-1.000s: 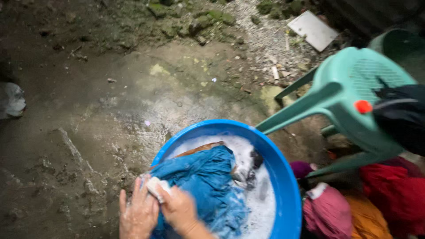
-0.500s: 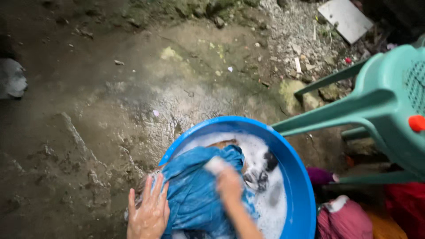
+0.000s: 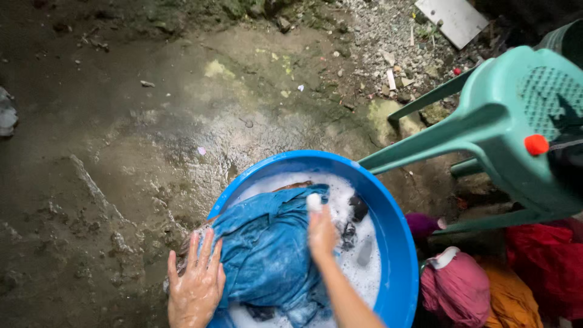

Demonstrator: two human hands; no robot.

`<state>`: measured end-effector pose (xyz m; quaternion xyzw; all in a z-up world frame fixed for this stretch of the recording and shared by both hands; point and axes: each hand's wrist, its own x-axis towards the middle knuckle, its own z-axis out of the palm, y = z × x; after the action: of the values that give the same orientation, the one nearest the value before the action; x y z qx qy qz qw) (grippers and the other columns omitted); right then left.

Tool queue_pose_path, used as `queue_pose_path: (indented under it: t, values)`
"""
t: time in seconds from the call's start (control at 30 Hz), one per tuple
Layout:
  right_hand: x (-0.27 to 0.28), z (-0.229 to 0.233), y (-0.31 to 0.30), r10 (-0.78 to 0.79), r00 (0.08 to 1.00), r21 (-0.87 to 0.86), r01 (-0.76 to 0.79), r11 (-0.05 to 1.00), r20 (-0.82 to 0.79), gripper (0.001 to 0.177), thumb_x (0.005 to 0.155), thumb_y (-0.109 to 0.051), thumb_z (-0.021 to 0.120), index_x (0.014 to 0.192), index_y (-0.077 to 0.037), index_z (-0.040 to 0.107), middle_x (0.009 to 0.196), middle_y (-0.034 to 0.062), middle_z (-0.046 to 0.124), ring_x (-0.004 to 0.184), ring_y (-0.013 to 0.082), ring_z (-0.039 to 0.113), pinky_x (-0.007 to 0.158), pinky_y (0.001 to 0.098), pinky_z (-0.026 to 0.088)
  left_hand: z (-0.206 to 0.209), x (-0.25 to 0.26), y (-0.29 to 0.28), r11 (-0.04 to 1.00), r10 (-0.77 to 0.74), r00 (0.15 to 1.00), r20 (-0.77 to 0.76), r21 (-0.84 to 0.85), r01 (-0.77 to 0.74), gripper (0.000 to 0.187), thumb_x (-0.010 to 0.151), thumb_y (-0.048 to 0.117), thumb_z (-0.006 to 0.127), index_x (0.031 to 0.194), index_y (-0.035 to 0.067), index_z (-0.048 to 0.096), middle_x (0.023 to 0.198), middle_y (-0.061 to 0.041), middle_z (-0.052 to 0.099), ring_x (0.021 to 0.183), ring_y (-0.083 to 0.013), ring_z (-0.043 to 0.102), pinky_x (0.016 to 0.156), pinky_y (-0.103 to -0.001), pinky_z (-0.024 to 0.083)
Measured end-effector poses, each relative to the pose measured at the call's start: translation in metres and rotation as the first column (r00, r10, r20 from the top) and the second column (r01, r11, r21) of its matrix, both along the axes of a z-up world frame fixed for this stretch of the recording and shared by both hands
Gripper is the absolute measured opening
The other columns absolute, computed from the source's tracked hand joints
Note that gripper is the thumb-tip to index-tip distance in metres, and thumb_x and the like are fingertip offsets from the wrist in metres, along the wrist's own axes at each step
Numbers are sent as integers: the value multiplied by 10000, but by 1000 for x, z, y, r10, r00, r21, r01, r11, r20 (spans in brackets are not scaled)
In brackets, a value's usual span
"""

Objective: The person washes clothes in a blue basin of soapy water using a wooden scrubbing board. They rub the fabric against the board, apply liquid detergent from a bottle, and agitate the items by hand.

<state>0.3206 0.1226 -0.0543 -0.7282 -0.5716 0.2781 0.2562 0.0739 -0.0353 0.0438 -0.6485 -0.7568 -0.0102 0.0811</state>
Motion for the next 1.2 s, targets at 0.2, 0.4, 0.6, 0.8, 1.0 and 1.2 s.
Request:
queue_pose_path:
  t: [0.2, 0.4, 0.6, 0.8, 1.0, 1.2]
  values:
    - [-48, -45, -133, 463, 859, 139, -497, 856, 219, 295, 911, -274, 621, 1148, -108, 680, 993, 154, 697, 919, 372, 682, 793, 482, 541, 5, -2, 0, 999, -19, 1000, 3, -39, 19, 615, 886, 399, 582, 1483, 256, 532, 1609, 29, 345, 1488, -190, 314, 1203, -598, 213]
    - [159, -80, -72, -57, 886, -14, 71, 997, 460, 405, 961, -327, 551, 1325, -160, 612, 1133, 176, 691, 1031, 387, 659, 884, 490, 506, 4, -8, -23, 809, -553, 802, 227, 379, 450, 904, 697, 645, 630, 1445, 149, 527, 1505, -154, 433, 1376, -362, 388, 1094, -611, 282]
    - [154, -116, -108, -329, 944, -95, 328, 940, 5, 345, 975, -333, 553, 1193, -67, 552, 1038, 226, 644, 951, 404, 620, 849, 484, 491, -18, -12, -11, 989, 120, 567, 815, -49, -140, 356, 848, 330, 845, 1108, 127, 711, 1137, -60, 693, 1072, -213, 663, 971, -303, 522]
    - [28, -71, -110, -188, 931, 131, 238, 962, -312, 298, 1025, -329, 499, 1101, -44, 541, 978, 185, 655, 893, 348, 630, 848, 437, 484, 7, -13, -11, 917, 375, 839, 394, -26, -398, 593, 804, 442, 742, 1367, 288, 639, 1388, -58, 525, 1276, -283, 472, 1089, -506, 399]
    - [-110, 6, -91, 648, 710, 453, -691, 564, 276, 272, 884, -159, 633, 1141, -76, 665, 1053, 173, 624, 996, 373, 607, 851, 499, 473, -7, -16, -5, 969, 248, 969, -2, -21, -248, 624, 907, 444, 546, 1494, 248, 472, 1672, 34, 345, 1527, -208, 323, 1179, -555, 302]
    - [-50, 17, 44, 174, 984, 74, -176, 982, 35, 364, 1004, -245, 479, 1288, -76, 629, 1260, 203, 660, 1186, 389, 606, 1020, 462, 467, -13, -6, -3, 964, 264, 959, -105, 11, -264, 598, 940, 408, 553, 1517, 275, 475, 1656, 69, 346, 1498, -187, 353, 1173, -563, 294]
